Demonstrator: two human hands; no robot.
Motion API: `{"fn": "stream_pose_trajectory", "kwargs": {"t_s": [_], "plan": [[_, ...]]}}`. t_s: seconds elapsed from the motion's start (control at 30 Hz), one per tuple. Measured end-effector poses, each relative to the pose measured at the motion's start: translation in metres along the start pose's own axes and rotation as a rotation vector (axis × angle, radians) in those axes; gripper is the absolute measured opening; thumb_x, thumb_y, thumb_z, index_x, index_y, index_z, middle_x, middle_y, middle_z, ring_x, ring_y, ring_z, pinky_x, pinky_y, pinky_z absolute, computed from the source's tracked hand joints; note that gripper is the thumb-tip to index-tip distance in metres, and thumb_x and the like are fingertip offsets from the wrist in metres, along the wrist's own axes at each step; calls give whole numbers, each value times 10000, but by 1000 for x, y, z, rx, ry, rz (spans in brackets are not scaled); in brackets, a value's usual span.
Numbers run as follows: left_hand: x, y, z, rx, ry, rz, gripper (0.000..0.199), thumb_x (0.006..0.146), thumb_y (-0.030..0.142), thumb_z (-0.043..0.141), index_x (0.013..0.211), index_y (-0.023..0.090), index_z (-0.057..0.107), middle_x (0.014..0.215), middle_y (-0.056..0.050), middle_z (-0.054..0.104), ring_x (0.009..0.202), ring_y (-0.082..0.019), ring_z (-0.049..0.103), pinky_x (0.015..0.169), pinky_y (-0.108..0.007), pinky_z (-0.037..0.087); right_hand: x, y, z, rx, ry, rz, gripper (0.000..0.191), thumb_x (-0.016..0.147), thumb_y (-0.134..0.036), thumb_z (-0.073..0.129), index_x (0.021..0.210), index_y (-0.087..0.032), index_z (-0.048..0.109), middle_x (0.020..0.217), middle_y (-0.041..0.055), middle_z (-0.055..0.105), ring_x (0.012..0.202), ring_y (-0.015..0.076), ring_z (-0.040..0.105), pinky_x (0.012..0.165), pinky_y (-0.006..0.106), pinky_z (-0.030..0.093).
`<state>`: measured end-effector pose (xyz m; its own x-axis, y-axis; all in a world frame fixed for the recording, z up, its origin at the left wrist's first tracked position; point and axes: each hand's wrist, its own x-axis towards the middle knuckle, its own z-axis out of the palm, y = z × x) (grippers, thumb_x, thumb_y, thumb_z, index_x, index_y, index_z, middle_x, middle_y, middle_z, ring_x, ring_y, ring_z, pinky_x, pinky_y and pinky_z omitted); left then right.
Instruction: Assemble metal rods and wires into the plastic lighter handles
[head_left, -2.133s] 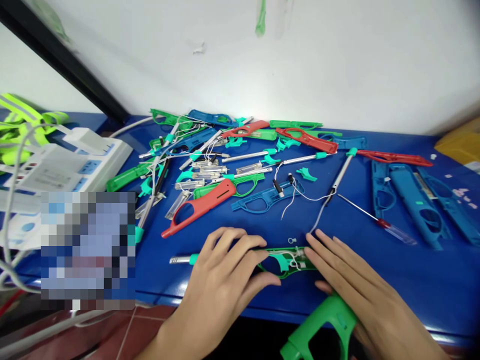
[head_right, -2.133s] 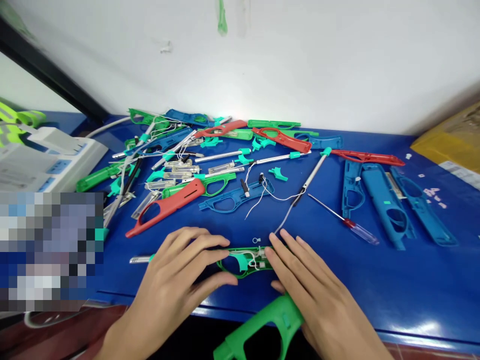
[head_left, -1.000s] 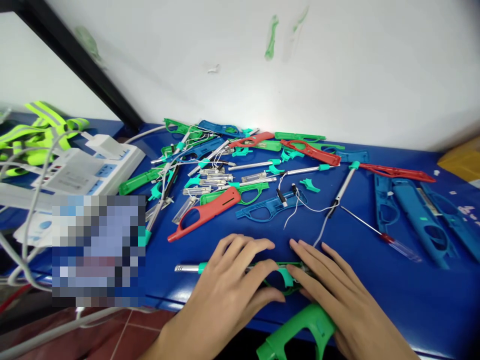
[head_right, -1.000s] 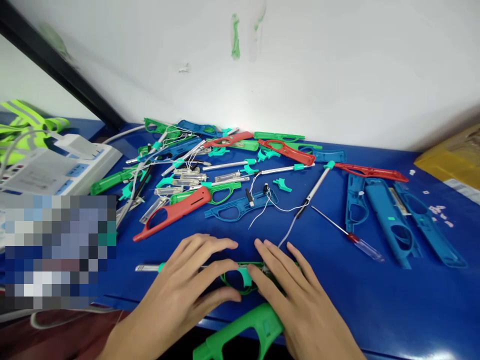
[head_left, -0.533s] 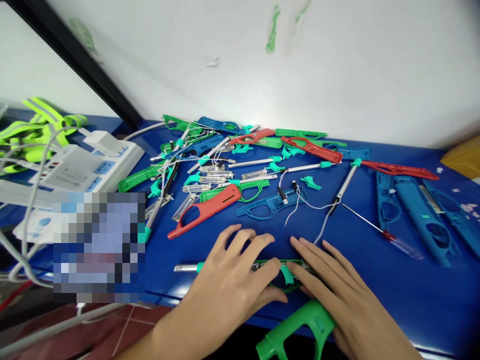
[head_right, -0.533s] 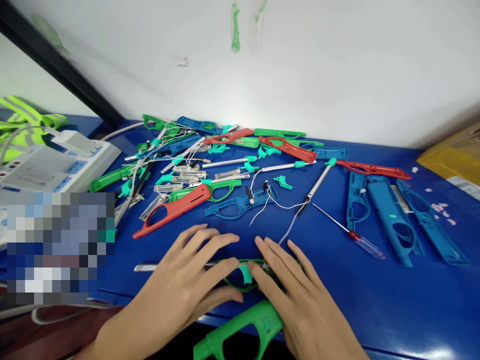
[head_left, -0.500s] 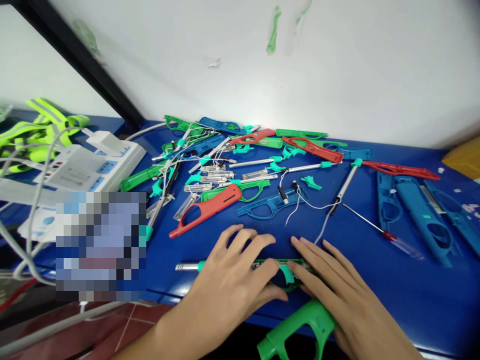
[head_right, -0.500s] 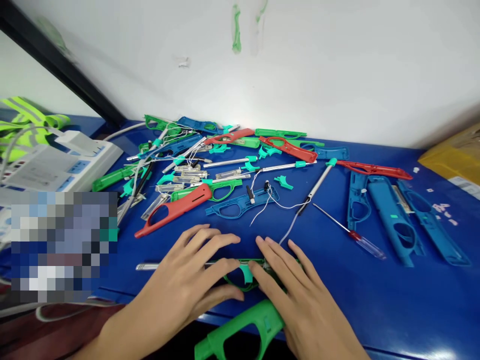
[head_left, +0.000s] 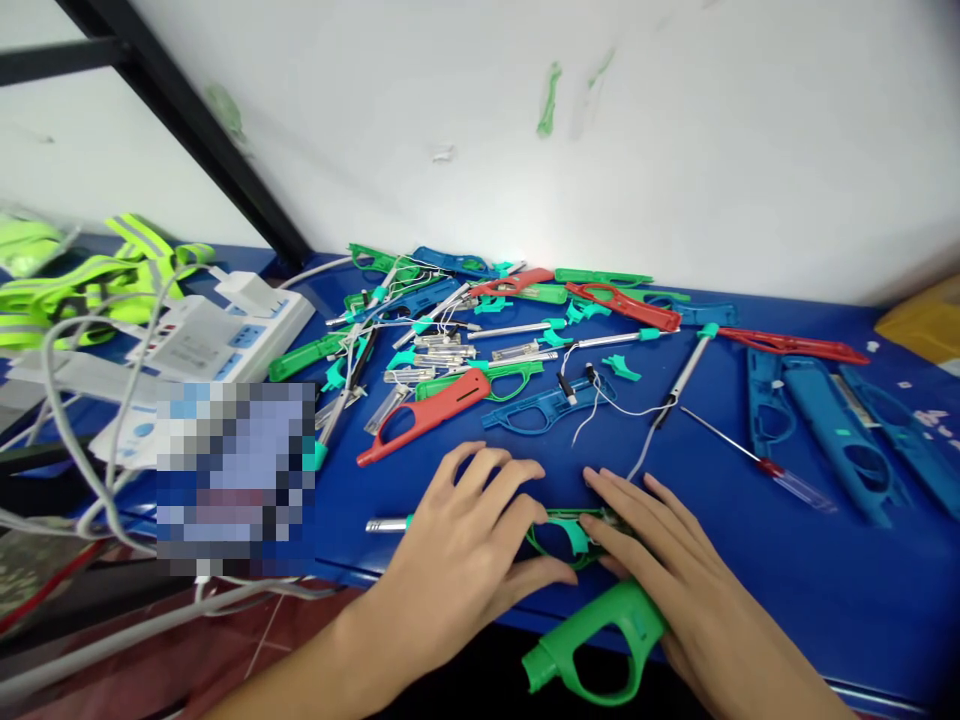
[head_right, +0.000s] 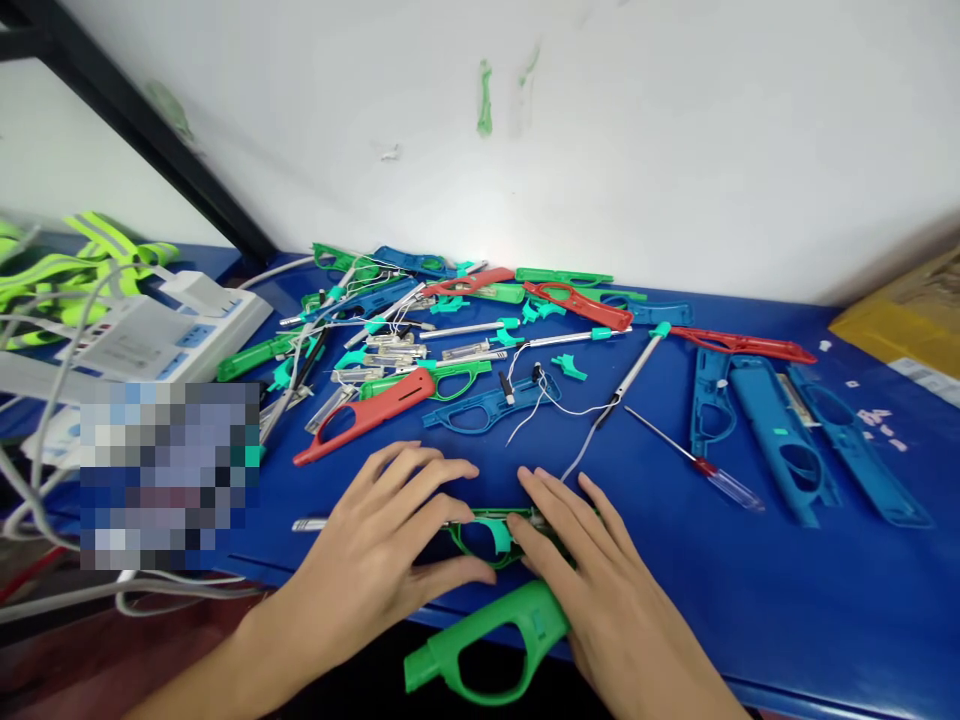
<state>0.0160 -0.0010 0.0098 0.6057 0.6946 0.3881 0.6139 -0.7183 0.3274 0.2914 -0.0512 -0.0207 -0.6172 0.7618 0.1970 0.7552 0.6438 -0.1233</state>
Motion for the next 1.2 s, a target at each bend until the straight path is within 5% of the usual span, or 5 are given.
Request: {"fn": "stream_pose_trajectory", "kwargs": {"t_s": [0.4, 0.6, 0.73, 1.03, 1.2], "plan": [[-8, 3, 4, 64, 101, 21, 310, 1043, 461, 757, 1135, 166, 730, 1327, -85, 794, 1169, -308, 705, 1096, -536, 486, -7, -3, -12, 22, 145, 25, 799, 1070, -80, 508, 1792, -283, 234, 1770, 136, 454, 1639, 341, 439, 1324, 665, 380], [-12, 0, -2, -69, 146, -12, 420, 1027, 533, 748, 1253, 186, 675, 1319, -71, 796, 1156, -268, 709, 1121, -479, 453, -31, 0, -18, 161, 389, 339, 535, 1082, -374, 649, 1596, -315, 514, 870, 8, 721, 656, 196, 748, 573, 277, 619], [-18, -7, -4, -185, 211, -93, 566, 1009, 550, 762, 1417, 191, 606, 1335, -91, 773, 1245, -259, 680, 1114, -429, 484, -22, 0, -27, 201, 393, 331, 651, 1067, -764, 450, 1443, -237, 519, 1063, 97, 732, 789, 266, 783, 630, 373, 657], [-25, -9, -1, -164, 295, -133, 303, 1125, 79, 564, 1391, 202, 642, 1286, -53, 783, 1197, -218, 644, 1109, -398, 461, 23, 0, -20, -45, 337, 80, 334, 1158, -429, 525, 1362, -177, 606, 1159, 118, 758, 1032, 253, 747, 887, 393, 602], [-24, -8, -4, -246, 182, -151, 237, 1127, 221, 644, 1361, 210, 679, 1314, -51, 775, 1220, -230, 632, 1108, -401, 452, 26, -1, -17, -21, 293, 44, 332, 1162, -380, 534, 1402, -178, 641, 1229, 110, 734, 1105, 240, 693, 986, 387, 521]]}}
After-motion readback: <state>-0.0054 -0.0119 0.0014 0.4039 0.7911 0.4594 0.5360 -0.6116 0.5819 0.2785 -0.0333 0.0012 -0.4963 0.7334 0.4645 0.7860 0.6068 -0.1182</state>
